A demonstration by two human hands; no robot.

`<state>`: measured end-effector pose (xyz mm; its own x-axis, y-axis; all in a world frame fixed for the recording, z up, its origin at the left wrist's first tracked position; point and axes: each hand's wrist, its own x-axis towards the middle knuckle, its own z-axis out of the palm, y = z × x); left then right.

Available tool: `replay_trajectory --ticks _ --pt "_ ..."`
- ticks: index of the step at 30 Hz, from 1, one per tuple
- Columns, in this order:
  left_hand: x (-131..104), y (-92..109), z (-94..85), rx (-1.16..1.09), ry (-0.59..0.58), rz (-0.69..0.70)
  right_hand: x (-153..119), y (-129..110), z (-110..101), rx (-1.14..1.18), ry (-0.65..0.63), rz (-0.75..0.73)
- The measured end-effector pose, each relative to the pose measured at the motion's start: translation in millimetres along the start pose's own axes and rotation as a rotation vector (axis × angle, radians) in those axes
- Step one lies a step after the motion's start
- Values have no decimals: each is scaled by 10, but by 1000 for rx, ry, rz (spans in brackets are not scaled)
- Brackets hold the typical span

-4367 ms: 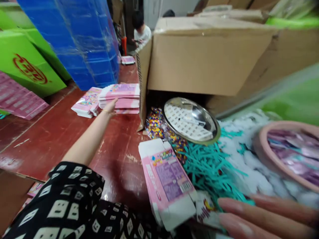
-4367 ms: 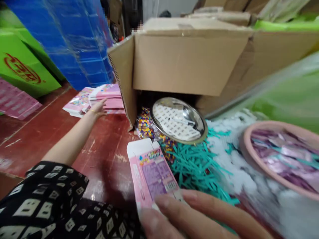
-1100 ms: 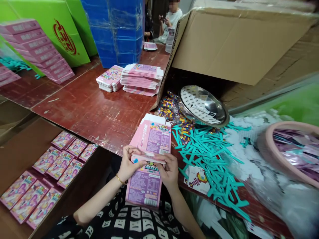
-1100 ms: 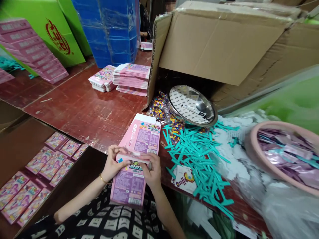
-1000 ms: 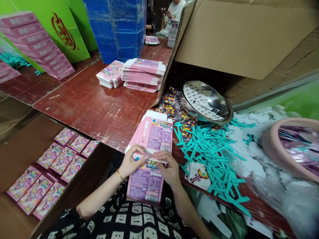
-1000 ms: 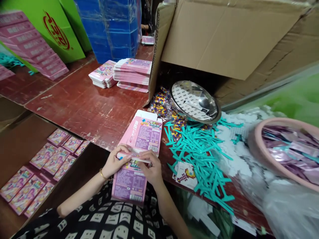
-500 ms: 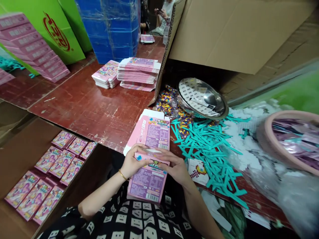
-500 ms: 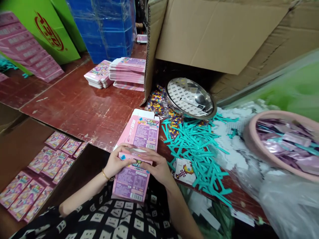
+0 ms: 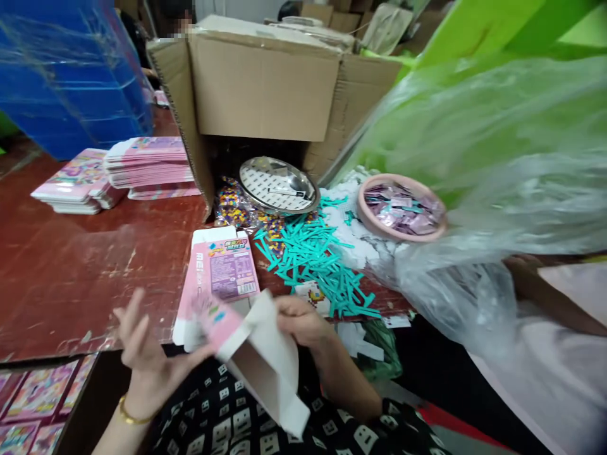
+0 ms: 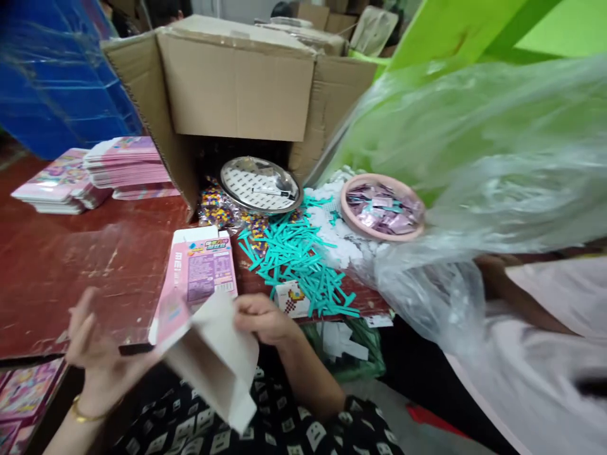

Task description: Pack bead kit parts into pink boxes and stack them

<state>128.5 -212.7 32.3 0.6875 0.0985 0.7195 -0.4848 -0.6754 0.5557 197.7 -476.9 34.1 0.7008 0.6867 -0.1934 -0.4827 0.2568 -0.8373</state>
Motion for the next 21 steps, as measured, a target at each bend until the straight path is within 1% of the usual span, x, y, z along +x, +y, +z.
replay_trajectory --ticks 1,2,3,4,5,6,7,8,9,10,11,12,13,14,15,16,17,18,20,21 --pt "-32 21 -16 6 -108 95 44 23 67 19 -148 107" --pt "-79 28 -35 -31 -224 143 88 42 129 29 -279 201" --pt "-140 19 -55 -73 -318 146 132 51 177 24 -364 261" --pt "-206 -5 -72 -96 -367 120 173 45 201 -3 -395 283" --pt "-268 -39 -82 -96 -364 88 214 17 193 -53 -378 265" --pt "-315 -79 -82 -80 -350 40 254 -37 145 -126 -322 210" --pt "-341 -119 -71 -48 -328 -31 295 -121 52 -227 -231 123" --pt "-340 -152 -49 -8 -288 -125 333 -237 -87 -354 -99 4" --pt "-312 -174 -17 17 -245 -240 366 -387 -273 -502 75 -136" --pt "-263 -183 23 19 -212 -368 385 -568 -499 -660 297 -284" --pt "-200 -180 66 1 -191 -509 388 -773 -756 -817 564 -418" --pt "-134 -167 111 -33 -178 -645 372 -995 -1029 -966 844 -510" --pt "-74 -149 154 -79 -177 -756 338 -1218 -1305 -1086 1105 -531" --pt "-25 -132 194 -121 -192 -837 293 -1431 -1567 -1182 1321 -449" --pt "9 -119 230 -160 -213 -893 242 -1623 -1806 -1225 1492 -320" --pt "28 -114 261 -193 -235 -932 193 -1787 -2012 -1214 1583 -257" --pt "35 -117 287 -222 -258 -956 149 -1921 -2183 -1198 1642 -193" --pt "33 -128 309 -246 -279 -967 111 -2027 -2320 -1169 1672 -159" --pt "21 -159 343 -267 -319 -961 51 -2178 -2496 -1116 1689 -146" --pt "19 -172 359 -264 -332 -943 29 -2229 -2539 -1092 1689 -155"
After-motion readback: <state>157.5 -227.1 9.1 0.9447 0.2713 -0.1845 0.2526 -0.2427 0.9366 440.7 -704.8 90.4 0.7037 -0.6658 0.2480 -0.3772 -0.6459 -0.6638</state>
